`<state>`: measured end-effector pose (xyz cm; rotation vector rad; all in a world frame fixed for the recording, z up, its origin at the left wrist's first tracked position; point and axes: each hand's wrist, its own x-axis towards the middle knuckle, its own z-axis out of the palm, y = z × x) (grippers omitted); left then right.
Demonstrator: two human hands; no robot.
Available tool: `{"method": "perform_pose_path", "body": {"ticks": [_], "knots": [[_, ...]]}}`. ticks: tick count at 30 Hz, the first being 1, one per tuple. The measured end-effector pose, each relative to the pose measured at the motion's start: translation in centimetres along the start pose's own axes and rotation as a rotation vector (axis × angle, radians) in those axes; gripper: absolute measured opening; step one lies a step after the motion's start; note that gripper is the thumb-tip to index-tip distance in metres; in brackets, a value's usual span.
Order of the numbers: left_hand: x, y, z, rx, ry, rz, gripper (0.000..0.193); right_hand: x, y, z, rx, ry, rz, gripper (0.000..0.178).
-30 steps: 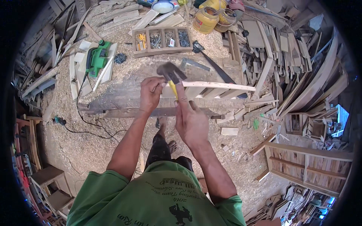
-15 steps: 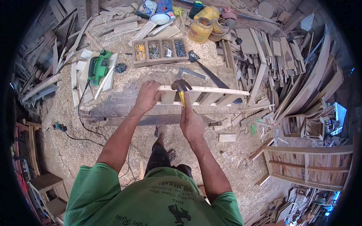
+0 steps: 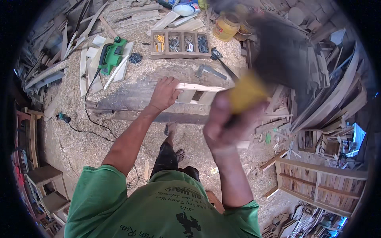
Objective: The person assembles a wooden chair frame by hammering nails into wooden slats and then smoothing the surfaces with a green electric sander. The person works on a workbench and the floor, handling multiple wooden pieces and tools.
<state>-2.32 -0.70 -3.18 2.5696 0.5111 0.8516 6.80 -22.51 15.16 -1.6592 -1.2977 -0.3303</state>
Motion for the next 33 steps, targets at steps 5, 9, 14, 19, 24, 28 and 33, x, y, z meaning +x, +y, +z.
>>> {"method": "perform_pose_path", "body": {"ticks": [5,9,14,19,24,28,33], "knots": [[-1.3,0.4,0.3,-0.109,0.045,0.015,0.031,-5.2,2.3,2.8,-0.257,-0.446,0.335,0.065],[-1.2,-0.2,-0.7,0.068,0.041,0.006,0.028,1.9,-1.7,1.2,-0.004,-0.134,0.105,0.069],[-1.2,0.5,-0.2,0.016,0.009,-0.005,0.027,0.4,0.0,0.5,0.197,0.276,-0.221,0.069],[0.2,1.5,-0.5,0.023,-0.029,-0.023,0.028,-7.0,4.6,3.9,-0.147,-0.398,0.357,0.071],[-1.2,0.7,-0.2,0.05,0.081,0.03,0.03,0.9,-1.9,-0.6,0.328,0.018,0.324,0.037],[-0.8,1.0,-0.4,0.032,0.01,-0.022,0.029,-0.2,-0.5,-0.6,0.421,0.237,-0.058,0.033],[-0.6,1.3,0.0,0.038,-0.006,0.008,0.03,-7.5,4.1,3.6,-0.085,-0.42,0.494,0.067]]}}
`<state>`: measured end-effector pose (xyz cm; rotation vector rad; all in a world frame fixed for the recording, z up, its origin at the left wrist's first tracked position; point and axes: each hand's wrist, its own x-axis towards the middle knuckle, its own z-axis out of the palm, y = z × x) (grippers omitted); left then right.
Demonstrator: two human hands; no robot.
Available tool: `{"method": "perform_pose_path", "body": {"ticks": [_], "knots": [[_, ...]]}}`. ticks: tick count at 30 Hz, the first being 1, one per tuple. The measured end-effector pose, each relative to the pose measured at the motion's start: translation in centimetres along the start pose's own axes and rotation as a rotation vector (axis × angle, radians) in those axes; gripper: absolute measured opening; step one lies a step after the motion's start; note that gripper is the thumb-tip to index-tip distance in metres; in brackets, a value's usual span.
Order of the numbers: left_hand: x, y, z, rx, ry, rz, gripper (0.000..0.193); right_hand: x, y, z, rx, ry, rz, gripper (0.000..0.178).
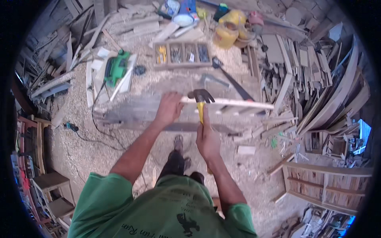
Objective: The person assembles a wooden chair frame by hammering nails into wooden slats and then smoothing the surfaces with a green electric sander. The person works on a workbench and the floor, handling multiple wooden pieces and tools.
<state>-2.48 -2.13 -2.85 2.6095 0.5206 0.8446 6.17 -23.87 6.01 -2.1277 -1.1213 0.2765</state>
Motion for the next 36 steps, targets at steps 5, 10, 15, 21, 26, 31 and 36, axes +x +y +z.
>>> {"method": "perform_pose_path", "body": {"ticks": [5,10,15,21,26,31,36], "knots": [[0.1,-0.5,-0.3,-0.002,-0.017,-0.017,0.029,2.0,-6.6,-6.2,0.291,0.357,-0.262,0.07],[0.7,-0.2,-0.5,0.005,-0.027,-0.022,0.028,0.7,-0.5,-2.5,0.071,0.354,-0.435,0.046],[1.3,0.2,-0.8,0.006,-0.067,-0.07,0.033,-1.7,2.9,1.2,0.033,-0.089,0.047,0.073],[1.8,1.2,0.0,-0.111,-0.026,-0.155,0.038,-3.1,7.0,-2.6,0.071,-0.075,0.042,0.068],[3.5,-0.4,-1.5,-0.121,-0.044,-0.338,0.039,-2.8,8.3,-8.1,-0.09,0.043,0.013,0.053],[1.3,-7.0,-8.6,-0.093,-0.02,-0.447,0.041,-2.1,11.9,-9.9,0.021,0.082,0.173,0.055],[-4.7,-7.6,-16.3,0.034,0.11,-0.625,0.036,1.2,16.7,-9.0,0.33,0.087,0.347,0.052]]}}
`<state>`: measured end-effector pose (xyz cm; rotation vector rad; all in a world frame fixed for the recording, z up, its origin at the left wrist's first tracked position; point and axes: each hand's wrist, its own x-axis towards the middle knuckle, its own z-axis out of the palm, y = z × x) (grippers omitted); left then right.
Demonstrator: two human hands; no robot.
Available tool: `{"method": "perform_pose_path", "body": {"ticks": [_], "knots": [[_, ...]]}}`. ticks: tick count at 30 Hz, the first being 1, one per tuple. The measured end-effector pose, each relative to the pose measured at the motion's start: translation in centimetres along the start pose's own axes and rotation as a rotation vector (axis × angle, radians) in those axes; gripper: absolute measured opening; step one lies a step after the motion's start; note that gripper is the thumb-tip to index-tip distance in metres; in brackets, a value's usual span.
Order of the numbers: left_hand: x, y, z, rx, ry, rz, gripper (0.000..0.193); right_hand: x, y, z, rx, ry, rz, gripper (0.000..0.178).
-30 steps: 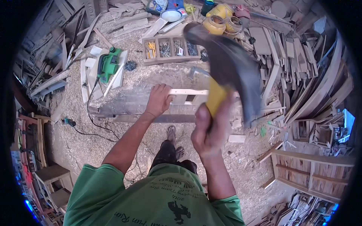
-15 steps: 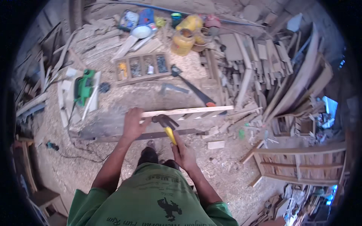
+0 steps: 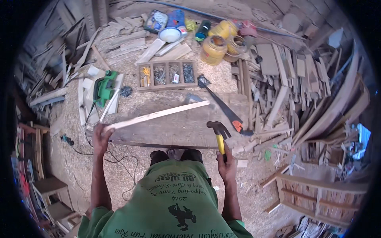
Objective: The person assembles a wooden chair frame by hammering nails into wooden slats and then smoothing the surfaces with a green electric sander. The person works on a workbench and the floor, handling multiple wooden pieces and tools.
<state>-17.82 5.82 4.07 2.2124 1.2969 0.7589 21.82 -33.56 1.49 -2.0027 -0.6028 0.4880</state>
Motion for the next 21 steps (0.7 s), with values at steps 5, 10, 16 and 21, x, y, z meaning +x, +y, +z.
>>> {"method": "perform_pose_path", "body": {"ticks": [5,10,16,21], "knots": [[-11.8,-5.7,0.6,0.12,0.033,0.007,0.037,6.9,1.4,-0.3,-0.16,-0.117,-0.08,0.052],[-20.6,-3.7,9.4,0.139,0.034,-0.261,0.056,13.5,7.0,2.5,-0.377,-0.067,-0.403,0.053],[-25.2,-1.8,17.5,0.354,-0.028,-0.461,0.062,17.2,11.8,4.7,-0.735,-0.267,-0.368,0.055],[-25.2,0.7,20.6,0.406,-0.075,-0.623,0.077,19.9,14.4,5.0,-0.799,-0.374,-0.545,0.065]]}}
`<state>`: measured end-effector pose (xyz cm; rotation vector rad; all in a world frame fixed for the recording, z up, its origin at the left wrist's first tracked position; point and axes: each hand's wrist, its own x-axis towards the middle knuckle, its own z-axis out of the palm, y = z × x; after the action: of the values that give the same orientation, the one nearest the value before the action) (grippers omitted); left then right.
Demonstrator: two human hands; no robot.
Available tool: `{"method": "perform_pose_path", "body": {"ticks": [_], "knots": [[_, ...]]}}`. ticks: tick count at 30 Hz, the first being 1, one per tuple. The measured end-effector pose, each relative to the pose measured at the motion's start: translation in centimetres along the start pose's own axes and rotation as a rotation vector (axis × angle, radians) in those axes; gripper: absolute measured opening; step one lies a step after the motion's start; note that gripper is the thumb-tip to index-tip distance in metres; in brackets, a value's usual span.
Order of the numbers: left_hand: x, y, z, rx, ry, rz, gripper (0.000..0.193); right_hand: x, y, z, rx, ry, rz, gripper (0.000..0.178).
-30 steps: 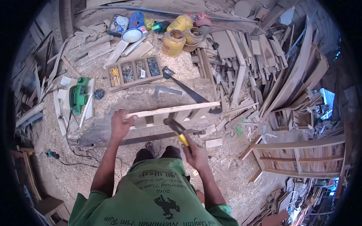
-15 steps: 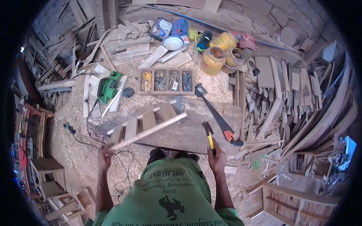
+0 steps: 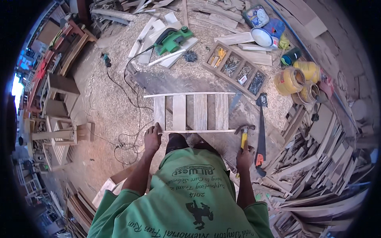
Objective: The person assembles a wooden chair frame by hammering nails into wooden slats and then smoothing the surfaces with a green electric sander. The person works on a workbench and the floor, handling multiple wooden pieces and tools.
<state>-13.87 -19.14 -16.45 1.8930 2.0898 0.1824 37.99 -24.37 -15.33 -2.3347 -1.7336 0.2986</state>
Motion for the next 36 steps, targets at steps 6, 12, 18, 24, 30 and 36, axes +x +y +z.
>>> {"method": "perform_pose_path", "body": {"ticks": [6,12,18,24,30,36], "knots": [[-3.5,3.1,3.0,0.007,-0.096,-0.202,0.096,3.0,0.6,-0.1,0.157,-0.215,0.06,0.072],[-3.5,2.0,1.3,-0.082,-0.252,-0.223,0.09,5.8,-2.7,0.0,0.315,-0.102,-0.023,0.057],[1.6,-1.2,-3.4,-0.192,-0.266,-0.056,0.061,13.6,-12.9,-1.6,0.827,-0.36,0.139,0.052],[15.5,-4.3,-8.5,-0.292,-0.096,-0.12,0.061,22.4,-21.3,-0.9,1.8,-0.353,0.764,0.06],[31.8,-2.6,-12.8,-0.353,-0.046,0.033,0.056,33.0,-19.6,6.3,2.094,-0.192,0.73,0.053],[41.1,2.9,-11.5,-0.286,0.211,0.206,0.066,35.3,-22.3,7.2,2.03,-0.096,0.893,0.045]]}}
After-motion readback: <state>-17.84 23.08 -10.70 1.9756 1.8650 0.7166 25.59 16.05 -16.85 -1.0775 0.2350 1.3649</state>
